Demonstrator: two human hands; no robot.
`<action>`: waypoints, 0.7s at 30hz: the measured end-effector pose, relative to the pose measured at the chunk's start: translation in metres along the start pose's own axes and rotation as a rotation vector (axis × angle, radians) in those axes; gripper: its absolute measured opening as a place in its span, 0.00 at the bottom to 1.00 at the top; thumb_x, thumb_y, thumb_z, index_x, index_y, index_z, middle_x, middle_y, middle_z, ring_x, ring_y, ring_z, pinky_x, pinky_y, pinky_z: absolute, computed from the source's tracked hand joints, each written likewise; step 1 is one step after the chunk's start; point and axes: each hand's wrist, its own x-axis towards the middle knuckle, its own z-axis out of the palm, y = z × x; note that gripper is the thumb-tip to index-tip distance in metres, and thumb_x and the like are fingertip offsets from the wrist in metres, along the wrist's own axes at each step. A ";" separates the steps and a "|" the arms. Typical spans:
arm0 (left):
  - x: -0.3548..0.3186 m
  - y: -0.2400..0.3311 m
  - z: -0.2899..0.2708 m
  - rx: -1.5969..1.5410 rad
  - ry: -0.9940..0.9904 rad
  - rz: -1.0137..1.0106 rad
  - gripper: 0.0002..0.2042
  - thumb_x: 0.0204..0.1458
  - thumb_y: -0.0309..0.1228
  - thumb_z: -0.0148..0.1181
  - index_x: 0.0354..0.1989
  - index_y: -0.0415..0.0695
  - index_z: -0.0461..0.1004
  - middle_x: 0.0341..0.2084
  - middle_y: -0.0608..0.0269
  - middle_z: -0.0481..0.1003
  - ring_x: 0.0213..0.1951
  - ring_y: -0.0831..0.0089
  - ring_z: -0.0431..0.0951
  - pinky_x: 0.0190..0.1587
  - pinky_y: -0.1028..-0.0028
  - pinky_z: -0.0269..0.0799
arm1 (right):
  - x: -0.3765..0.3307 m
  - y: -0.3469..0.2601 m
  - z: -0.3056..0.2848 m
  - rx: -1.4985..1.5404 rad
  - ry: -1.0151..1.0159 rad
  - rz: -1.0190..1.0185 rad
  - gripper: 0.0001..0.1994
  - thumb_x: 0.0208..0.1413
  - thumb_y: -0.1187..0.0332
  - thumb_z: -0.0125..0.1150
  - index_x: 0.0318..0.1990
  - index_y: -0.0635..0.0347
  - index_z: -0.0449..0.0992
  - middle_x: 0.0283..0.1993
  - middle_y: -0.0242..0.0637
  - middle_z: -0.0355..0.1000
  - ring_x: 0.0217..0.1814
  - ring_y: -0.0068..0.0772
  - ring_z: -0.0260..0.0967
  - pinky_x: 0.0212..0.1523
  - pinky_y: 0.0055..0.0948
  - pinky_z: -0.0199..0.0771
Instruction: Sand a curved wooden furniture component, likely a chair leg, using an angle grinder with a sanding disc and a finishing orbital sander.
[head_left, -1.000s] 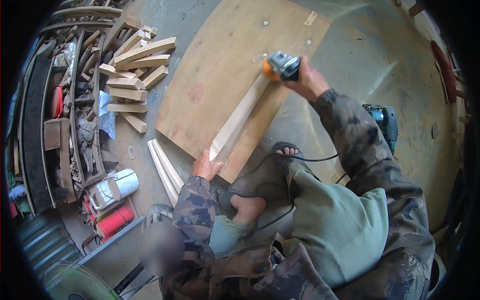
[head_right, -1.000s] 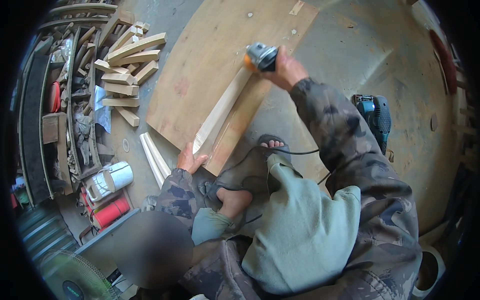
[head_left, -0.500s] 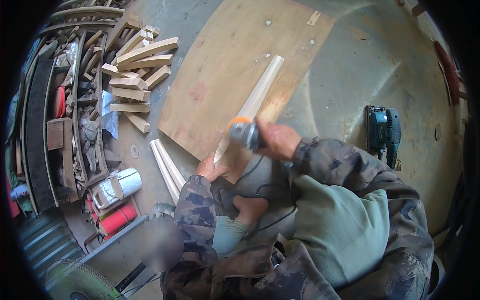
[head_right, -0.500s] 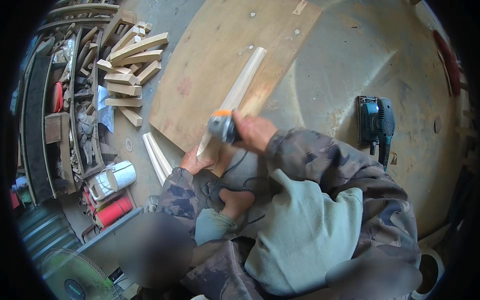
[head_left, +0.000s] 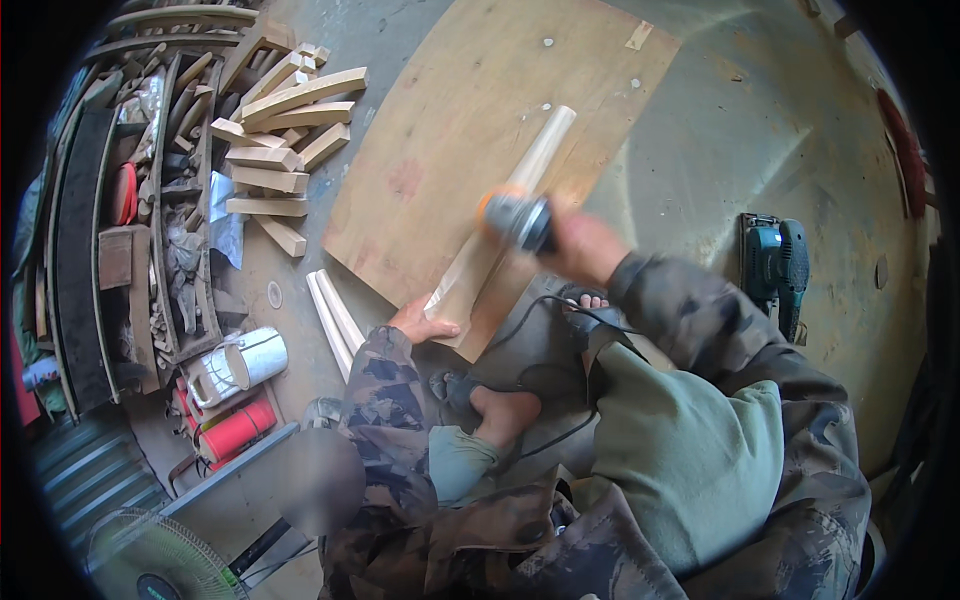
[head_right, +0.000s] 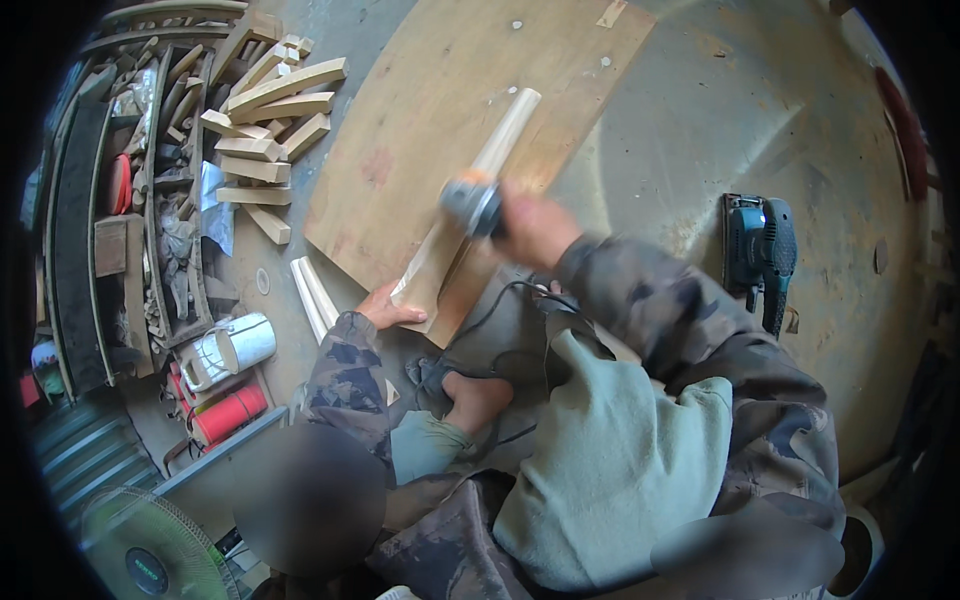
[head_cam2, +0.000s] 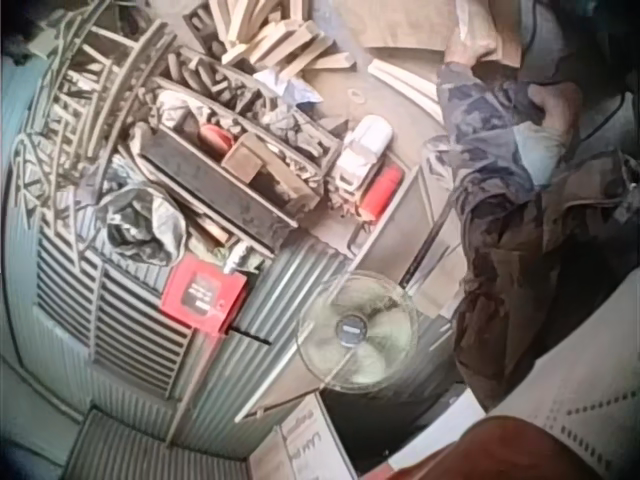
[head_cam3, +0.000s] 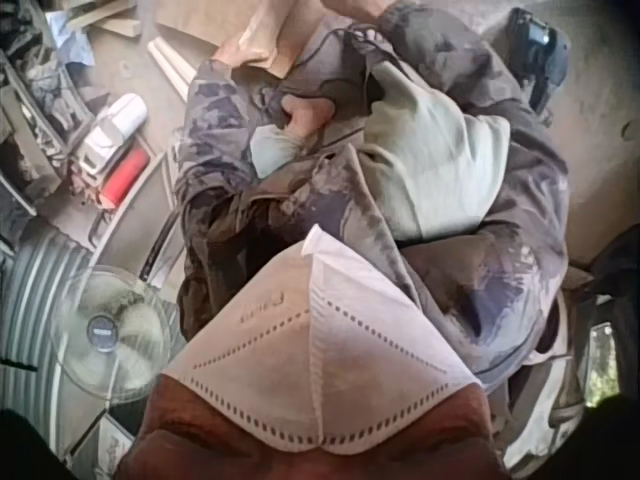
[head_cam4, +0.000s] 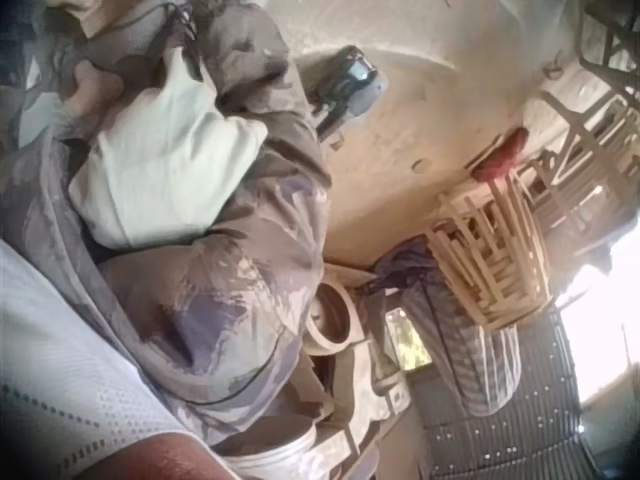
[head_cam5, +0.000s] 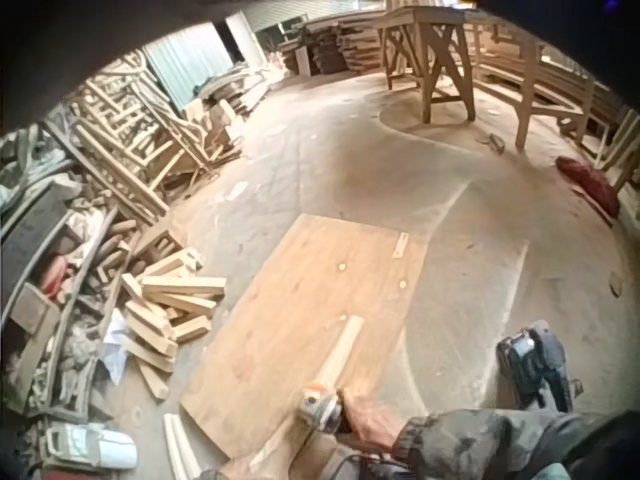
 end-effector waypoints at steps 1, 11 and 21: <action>-0.003 0.006 -0.004 0.018 -0.024 0.012 0.38 0.37 0.42 0.74 0.57 0.39 0.66 0.47 0.55 0.76 0.50 0.65 0.75 0.55 0.68 0.67 | -0.010 -0.012 0.015 0.007 -0.097 -0.037 0.32 0.43 0.64 0.67 0.55 0.57 0.57 0.41 0.57 0.71 0.43 0.59 0.71 0.40 0.47 0.72; 0.003 0.000 -0.013 -0.079 -0.142 -0.023 0.36 0.39 0.39 0.74 0.58 0.41 0.67 0.47 0.59 0.75 0.51 0.69 0.73 0.57 0.71 0.64 | 0.039 0.063 -0.061 -0.068 0.299 0.051 0.29 0.43 0.61 0.68 0.46 0.62 0.57 0.35 0.60 0.73 0.38 0.62 0.73 0.36 0.48 0.73; -0.008 0.012 -0.005 0.039 -0.011 -0.008 0.34 0.36 0.41 0.74 0.53 0.41 0.70 0.43 0.53 0.77 0.49 0.62 0.76 0.54 0.66 0.67 | 0.007 0.009 -0.028 0.057 0.047 -0.008 0.31 0.45 0.58 0.65 0.52 0.61 0.56 0.39 0.61 0.72 0.44 0.63 0.71 0.43 0.48 0.71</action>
